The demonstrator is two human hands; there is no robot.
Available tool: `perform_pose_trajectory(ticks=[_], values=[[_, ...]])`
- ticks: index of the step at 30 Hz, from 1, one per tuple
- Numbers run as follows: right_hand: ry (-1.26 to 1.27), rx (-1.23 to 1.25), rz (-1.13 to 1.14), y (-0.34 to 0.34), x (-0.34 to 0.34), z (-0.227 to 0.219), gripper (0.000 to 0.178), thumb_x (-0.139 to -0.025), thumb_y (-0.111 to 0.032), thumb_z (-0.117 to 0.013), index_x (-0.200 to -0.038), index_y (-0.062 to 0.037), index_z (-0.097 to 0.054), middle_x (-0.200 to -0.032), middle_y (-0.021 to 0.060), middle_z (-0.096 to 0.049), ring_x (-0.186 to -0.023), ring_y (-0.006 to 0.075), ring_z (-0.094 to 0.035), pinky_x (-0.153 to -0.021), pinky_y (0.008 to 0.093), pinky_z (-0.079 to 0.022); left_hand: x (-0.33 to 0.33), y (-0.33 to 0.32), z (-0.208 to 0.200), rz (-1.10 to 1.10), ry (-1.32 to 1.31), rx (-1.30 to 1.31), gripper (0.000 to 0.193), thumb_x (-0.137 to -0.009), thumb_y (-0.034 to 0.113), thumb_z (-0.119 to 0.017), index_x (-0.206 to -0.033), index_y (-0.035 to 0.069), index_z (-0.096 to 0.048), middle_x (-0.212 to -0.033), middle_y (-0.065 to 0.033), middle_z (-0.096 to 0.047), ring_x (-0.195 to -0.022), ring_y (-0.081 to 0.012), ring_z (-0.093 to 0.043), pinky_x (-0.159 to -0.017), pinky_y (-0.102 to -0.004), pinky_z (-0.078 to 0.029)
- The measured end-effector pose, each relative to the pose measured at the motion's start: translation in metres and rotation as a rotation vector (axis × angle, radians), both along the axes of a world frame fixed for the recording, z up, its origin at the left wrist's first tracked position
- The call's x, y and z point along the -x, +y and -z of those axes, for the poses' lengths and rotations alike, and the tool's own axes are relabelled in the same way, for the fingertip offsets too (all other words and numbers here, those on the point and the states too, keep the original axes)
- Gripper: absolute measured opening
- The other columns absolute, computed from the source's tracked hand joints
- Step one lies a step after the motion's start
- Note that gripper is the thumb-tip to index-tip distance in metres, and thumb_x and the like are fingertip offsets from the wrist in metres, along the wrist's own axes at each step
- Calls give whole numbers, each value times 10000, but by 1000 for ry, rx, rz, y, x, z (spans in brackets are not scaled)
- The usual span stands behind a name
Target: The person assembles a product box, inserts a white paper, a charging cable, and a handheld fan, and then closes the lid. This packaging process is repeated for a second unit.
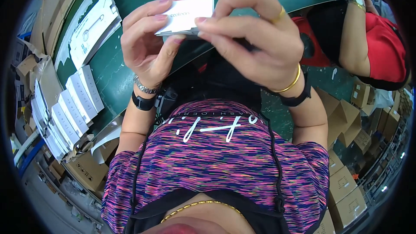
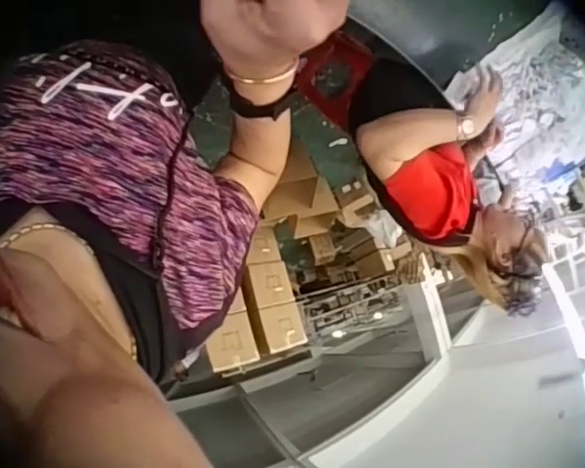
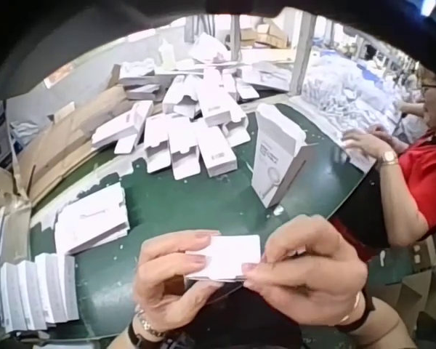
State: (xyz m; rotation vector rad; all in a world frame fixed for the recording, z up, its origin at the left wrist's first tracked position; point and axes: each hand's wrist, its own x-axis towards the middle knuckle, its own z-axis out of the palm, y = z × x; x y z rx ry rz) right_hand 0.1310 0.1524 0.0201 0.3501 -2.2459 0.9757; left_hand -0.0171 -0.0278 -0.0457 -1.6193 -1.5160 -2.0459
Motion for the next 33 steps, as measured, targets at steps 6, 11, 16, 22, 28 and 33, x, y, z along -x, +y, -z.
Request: perform_pose_trajectory(ticks=[6,11,16,22,28,33], values=[[15,-35,53,1,1,5,308,-789,109,-803,-1085,32,-767,-1066,112,-633,-940,258,-657,-827,337,-542,6,-6,-9,7,132,146,424,-904,26,-803,-1290,5,-630,-1403,-233,-579,-1258,-331,-647,-1009,-423,-602],[120,-14,38,-3,-1,23,288,-797,74,-822,-1075,30,-763,-1102,127,-630,-1016,255,-652,-872,367,-539,4,-3,-6,15,199,84,424,-885,1,-809,-1283,6,-662,-1407,-238,-593,-1268,-330,-647,-997,-397,-604],[61,-18,75,-11,-6,19,250,-831,53,-817,-1072,22,-761,-1204,138,-598,-1117,258,-625,-965,390,-530,4,-2,-8,-62,246,63,380,-854,26,-826,-1220,61,-734,-1349,-194,-672,-1202,-299,-686,-914,-358,-611],[124,327,128,-41,9,34,179,-848,49,-788,-1015,-2,-751,-1313,131,-549,-1194,263,-635,-987,374,-541,-11,-9,-22,-46,74,104,311,-905,-12,-729,-1211,49,-737,-1354,-207,-677,-1216,-307,-683,-923,-355,-602],[149,546,21,-50,15,36,145,-826,61,-771,-930,-18,-707,-1298,132,-559,-1193,257,-653,-935,350,-562,-13,-10,-20,-51,6,96,291,-927,-9,-686,-1210,40,-736,-1351,-214,-683,-1236,-321,-678,-988,-381,-565],[130,528,-45,-47,18,31,151,-817,74,-748,-905,-18,-667,-1285,137,-574,-1212,241,-634,-915,318,-546,-16,-9,-21,-30,-70,102,283,-937,-8,-673,-1209,37,-735,-1350,-214,-684,-1235,-319,-677,-1015,-395,-549]])
